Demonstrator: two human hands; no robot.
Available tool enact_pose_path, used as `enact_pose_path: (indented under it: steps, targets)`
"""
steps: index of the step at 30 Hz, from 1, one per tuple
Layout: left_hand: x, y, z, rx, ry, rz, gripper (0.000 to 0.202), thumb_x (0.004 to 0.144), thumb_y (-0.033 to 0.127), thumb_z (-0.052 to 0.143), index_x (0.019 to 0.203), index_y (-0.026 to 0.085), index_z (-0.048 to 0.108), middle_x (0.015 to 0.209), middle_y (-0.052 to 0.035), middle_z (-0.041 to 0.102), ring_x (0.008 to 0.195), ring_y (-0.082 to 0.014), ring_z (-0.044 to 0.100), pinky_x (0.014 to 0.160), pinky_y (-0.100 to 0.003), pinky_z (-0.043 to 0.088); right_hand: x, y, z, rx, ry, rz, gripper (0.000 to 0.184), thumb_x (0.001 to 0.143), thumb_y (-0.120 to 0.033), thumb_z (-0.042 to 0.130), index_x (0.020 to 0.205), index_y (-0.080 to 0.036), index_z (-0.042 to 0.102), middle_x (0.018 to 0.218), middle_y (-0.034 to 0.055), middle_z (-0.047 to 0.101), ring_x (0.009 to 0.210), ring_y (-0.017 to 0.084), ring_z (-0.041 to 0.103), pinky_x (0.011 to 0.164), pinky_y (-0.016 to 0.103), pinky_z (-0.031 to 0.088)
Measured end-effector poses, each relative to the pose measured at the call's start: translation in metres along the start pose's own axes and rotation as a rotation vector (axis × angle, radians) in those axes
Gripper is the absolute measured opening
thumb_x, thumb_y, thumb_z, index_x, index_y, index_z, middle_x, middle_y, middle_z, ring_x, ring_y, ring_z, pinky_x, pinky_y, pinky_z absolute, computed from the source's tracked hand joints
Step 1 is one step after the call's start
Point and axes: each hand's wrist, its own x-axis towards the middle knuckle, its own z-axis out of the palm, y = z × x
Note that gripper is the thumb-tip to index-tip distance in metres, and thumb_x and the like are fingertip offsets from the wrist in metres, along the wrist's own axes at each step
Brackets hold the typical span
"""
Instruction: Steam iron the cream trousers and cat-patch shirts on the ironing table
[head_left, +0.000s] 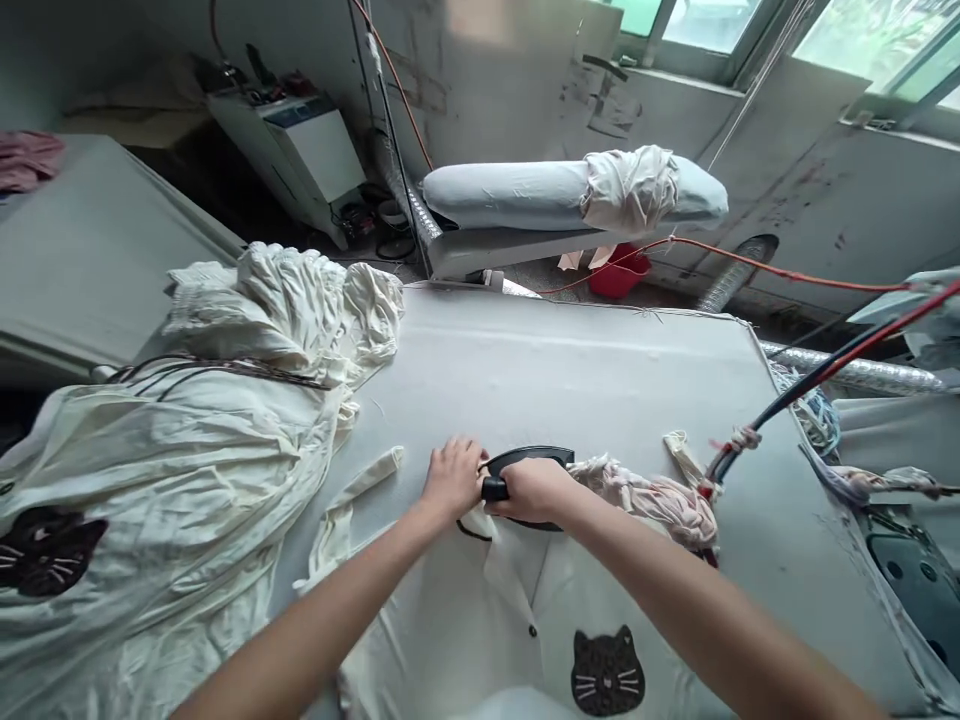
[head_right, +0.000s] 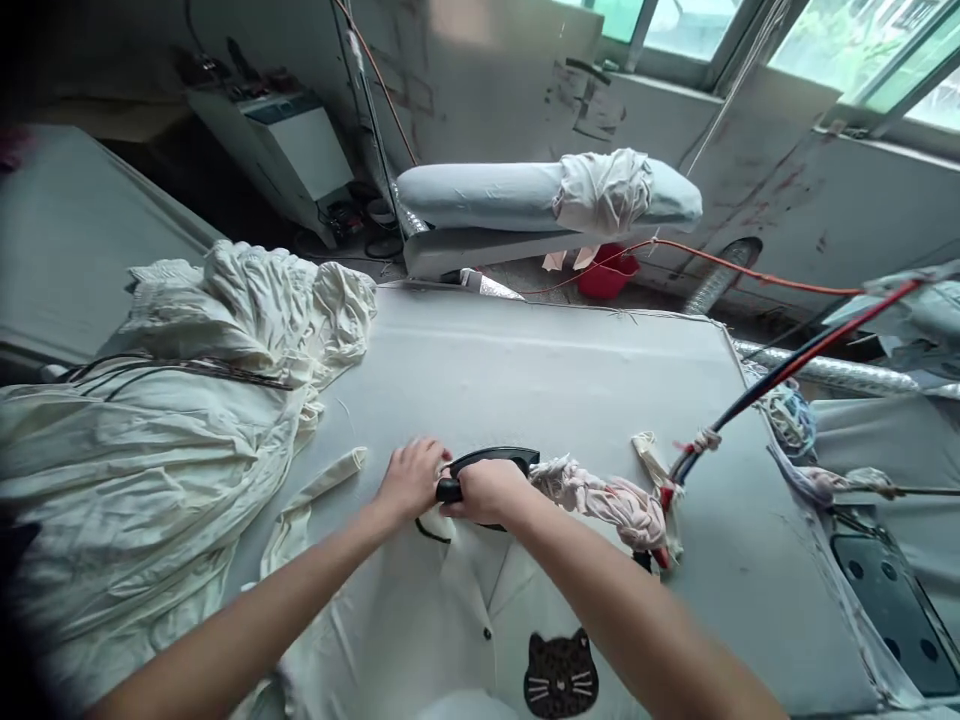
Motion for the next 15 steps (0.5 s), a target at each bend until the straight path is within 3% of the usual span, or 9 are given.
enact_pose_path:
  steps: [2, 4, 7, 9, 11, 13, 15]
  targets:
    - [0.013, -0.01, -0.005, -0.038, -0.094, 0.277, 0.035, 0.077, 0.014, 0.055, 0.108, 0.023, 0.069, 0.157, -0.0084, 0.044, 0.146, -0.0258, 0.035, 0.117, -0.043, 0.029, -0.012, -0.005, 0.006, 0.054, -0.029, 0.055, 0.047, 0.081, -0.066, 0.063, 0.086, -0.02, 0.071, 0.082, 0.0107, 0.073, 0.075, 0.029, 0.068, 0.062, 0.033, 0.044]
    - [0.027, -0.02, -0.009, -0.022, -0.251, 0.553, 0.029, 0.072, 0.015, 0.061, 0.098, 0.023, 0.072, 0.165, -0.0048, 0.03, 0.153, -0.0268, 0.02, 0.123, -0.045, 0.017, -0.035, -0.009, 0.019, 0.153, -0.059, 0.081, 0.051, 0.08, -0.07, 0.062, 0.085, -0.02, 0.07, 0.079, 0.0097, 0.072, 0.072, 0.028, 0.067, 0.059, 0.031, 0.041]
    - [0.044, -0.028, -0.012, 0.029, -0.351, 0.712, 0.012, 0.066, 0.018, 0.068, 0.076, 0.021, 0.073, 0.16, -0.0079, 0.04, 0.153, -0.0315, 0.022, 0.124, -0.047, 0.01, -0.066, -0.025, 0.05, 0.276, -0.082, 0.183, 0.04, 0.078, -0.061, 0.066, 0.081, -0.022, 0.069, 0.078, 0.0076, 0.072, 0.071, 0.026, 0.066, 0.057, 0.03, 0.036]
    - [0.043, -0.028, -0.009, -0.019, -0.282, 0.68, 0.008, 0.067, 0.018, 0.068, 0.072, 0.021, 0.072, 0.154, -0.0076, 0.048, 0.149, -0.0313, 0.03, 0.123, -0.044, 0.016, -0.071, -0.04, 0.067, 0.352, -0.044, 0.249, 0.032, 0.079, -0.054, 0.066, 0.08, -0.022, 0.068, 0.078, 0.0062, 0.072, 0.072, 0.024, 0.065, 0.057, 0.028, 0.035]
    - [0.024, -0.033, -0.004, -0.123, -0.131, 0.503, 0.01, 0.077, 0.021, 0.063, 0.079, 0.023, 0.073, 0.139, -0.0075, 0.062, 0.137, -0.0271, 0.046, 0.115, -0.038, 0.031, -0.063, -0.051, 0.073, 0.433, 0.03, 0.269, 0.034, 0.085, -0.055, 0.061, 0.084, -0.022, 0.067, 0.077, 0.0049, 0.071, 0.07, 0.021, 0.064, 0.058, 0.027, 0.034]
    - [-0.013, -0.049, 0.002, -0.166, 0.051, 0.219, 0.02, 0.089, 0.031, 0.054, 0.089, 0.023, 0.072, 0.112, -0.0089, 0.072, 0.114, -0.0249, 0.06, 0.101, -0.036, 0.041, -0.043, -0.058, 0.067, 0.469, 0.115, 0.269, 0.04, 0.089, -0.06, 0.056, 0.088, -0.02, 0.065, 0.078, 0.005, 0.071, 0.07, 0.019, 0.063, 0.059, 0.027, 0.035]
    - [-0.061, -0.076, 0.007, -0.111, 0.105, -0.023, 0.032, 0.093, 0.045, 0.05, 0.085, 0.021, 0.07, 0.088, -0.0091, 0.071, 0.093, -0.0265, 0.063, 0.089, -0.038, 0.043, -0.018, -0.06, 0.053, 0.459, 0.171, 0.282, 0.044, 0.091, -0.062, 0.052, 0.091, -0.019, 0.064, 0.084, 0.0061, 0.072, 0.075, 0.019, 0.065, 0.061, 0.027, 0.036]
